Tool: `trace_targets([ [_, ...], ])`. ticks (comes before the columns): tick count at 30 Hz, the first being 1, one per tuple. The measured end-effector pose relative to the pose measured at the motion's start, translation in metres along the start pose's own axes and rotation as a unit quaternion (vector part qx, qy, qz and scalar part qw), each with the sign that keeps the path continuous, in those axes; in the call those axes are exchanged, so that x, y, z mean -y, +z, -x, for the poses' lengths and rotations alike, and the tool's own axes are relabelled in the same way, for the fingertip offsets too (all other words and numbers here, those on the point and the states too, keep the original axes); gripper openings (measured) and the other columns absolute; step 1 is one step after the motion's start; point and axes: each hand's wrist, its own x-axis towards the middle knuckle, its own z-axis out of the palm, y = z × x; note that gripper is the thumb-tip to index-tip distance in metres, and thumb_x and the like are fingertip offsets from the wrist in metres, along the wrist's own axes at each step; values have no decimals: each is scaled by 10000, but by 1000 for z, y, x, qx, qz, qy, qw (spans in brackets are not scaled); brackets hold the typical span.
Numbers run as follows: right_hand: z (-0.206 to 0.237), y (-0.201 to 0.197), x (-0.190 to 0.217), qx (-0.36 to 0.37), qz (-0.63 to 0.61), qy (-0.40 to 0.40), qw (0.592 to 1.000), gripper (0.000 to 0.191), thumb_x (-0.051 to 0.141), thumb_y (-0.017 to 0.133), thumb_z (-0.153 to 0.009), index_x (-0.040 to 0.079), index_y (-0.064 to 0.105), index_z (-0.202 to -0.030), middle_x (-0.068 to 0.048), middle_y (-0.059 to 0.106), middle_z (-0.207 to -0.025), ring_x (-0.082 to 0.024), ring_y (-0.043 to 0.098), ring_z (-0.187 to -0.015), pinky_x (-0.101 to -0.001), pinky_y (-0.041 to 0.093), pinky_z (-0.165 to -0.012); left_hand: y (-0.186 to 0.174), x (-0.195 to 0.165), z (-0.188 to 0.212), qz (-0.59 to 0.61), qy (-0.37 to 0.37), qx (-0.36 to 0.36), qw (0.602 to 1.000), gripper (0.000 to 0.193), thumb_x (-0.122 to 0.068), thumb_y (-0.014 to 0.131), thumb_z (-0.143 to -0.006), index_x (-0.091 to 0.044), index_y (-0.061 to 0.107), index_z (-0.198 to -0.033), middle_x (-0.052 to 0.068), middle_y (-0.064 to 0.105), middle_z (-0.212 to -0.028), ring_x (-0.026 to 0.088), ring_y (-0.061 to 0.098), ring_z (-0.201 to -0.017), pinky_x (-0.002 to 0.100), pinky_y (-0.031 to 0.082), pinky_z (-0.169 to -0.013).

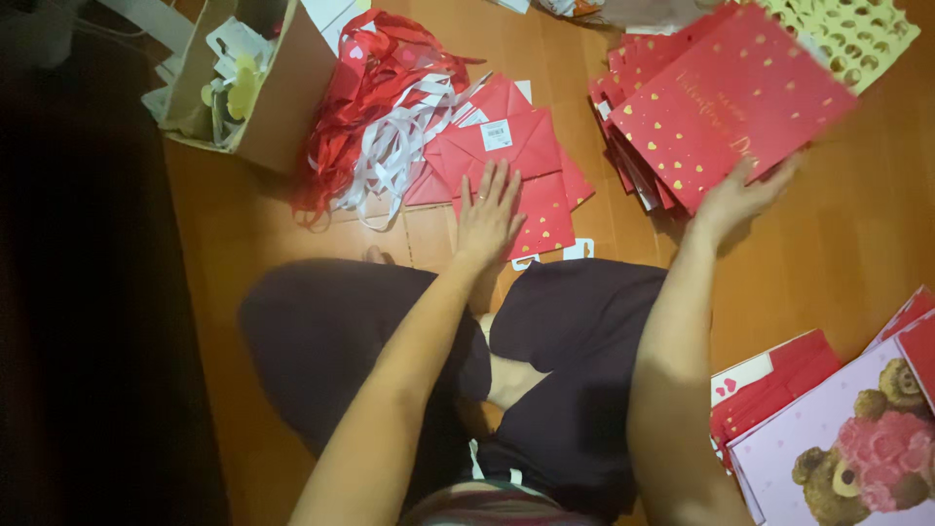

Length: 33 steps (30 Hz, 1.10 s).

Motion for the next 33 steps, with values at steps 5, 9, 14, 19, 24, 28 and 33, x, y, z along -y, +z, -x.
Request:
trace_targets([
  [5,20,17,25,-85,221,-165,957,613,33,656,-1097,65,355,-1630,-196,272,-1698,-368,281,-1569,-491,247,-1309,4,2,-4,16,-12,-32,999,675,-437,561,-976,-121,385,-1547,134,311,-1636,299,233,-1531,636,138,-1216],
  [9,89,75,78,125,175,-251,944,639,99,659,-1071,66,336,-1623,-217,200,-1699,-408,177,-1573,-520,157,-1319,-4,-5,-23,141,-80,-133,978,439,-269,591,-1015,-161,522,-1435,80,530,-1448,260,443,-1402,601,256,-1211],
  [14,179,157,108,354,231,-241,874,723,329,613,-1028,93,306,-1638,-225,184,-1692,-389,182,-1570,-608,124,-1265,-37,34,-66,178,-155,-274,932,533,-34,598,-886,-160,565,-1402,83,596,-1264,308,528,-1250,541,353,-1103],
  [19,192,181,103,409,336,-233,816,708,436,483,-1056,98,289,-1647,-158,176,-1715,-338,145,-1592,-638,53,-1252,-78,132,-140,104,-111,-298,942,481,-91,639,-880,-117,554,-1353,141,569,-1333,346,502,-1308,530,356,-1129],
  [24,191,197,93,404,342,-237,815,721,431,503,-1015,88,310,-1621,-180,184,-1697,-343,141,-1573,-644,54,-1227,-98,221,-216,-3,-200,-210,957,575,-299,611,-978,-45,458,-1471,201,448,-1524,402,359,-1455,614,223,-1187],
  [28,190,205,84,398,337,-252,815,704,416,524,-1039,89,322,-1628,-179,199,-1710,-344,154,-1589,-644,66,-1243,-71,235,-232,19,-270,-89,958,750,-519,549,-1000,-7,363,-1516,275,323,-1569,495,244,-1460,635,146,-1168],
  [33,190,209,73,403,334,-242,817,701,398,561,-1018,103,339,-1614,-178,216,-1696,-348,167,-1576,-655,70,-1234,-34,190,-180,15,-126,-61,990,698,-541,523,-962,-24,489,-1430,257,542,-1379,468,458,-1293,661,329,-996],
])
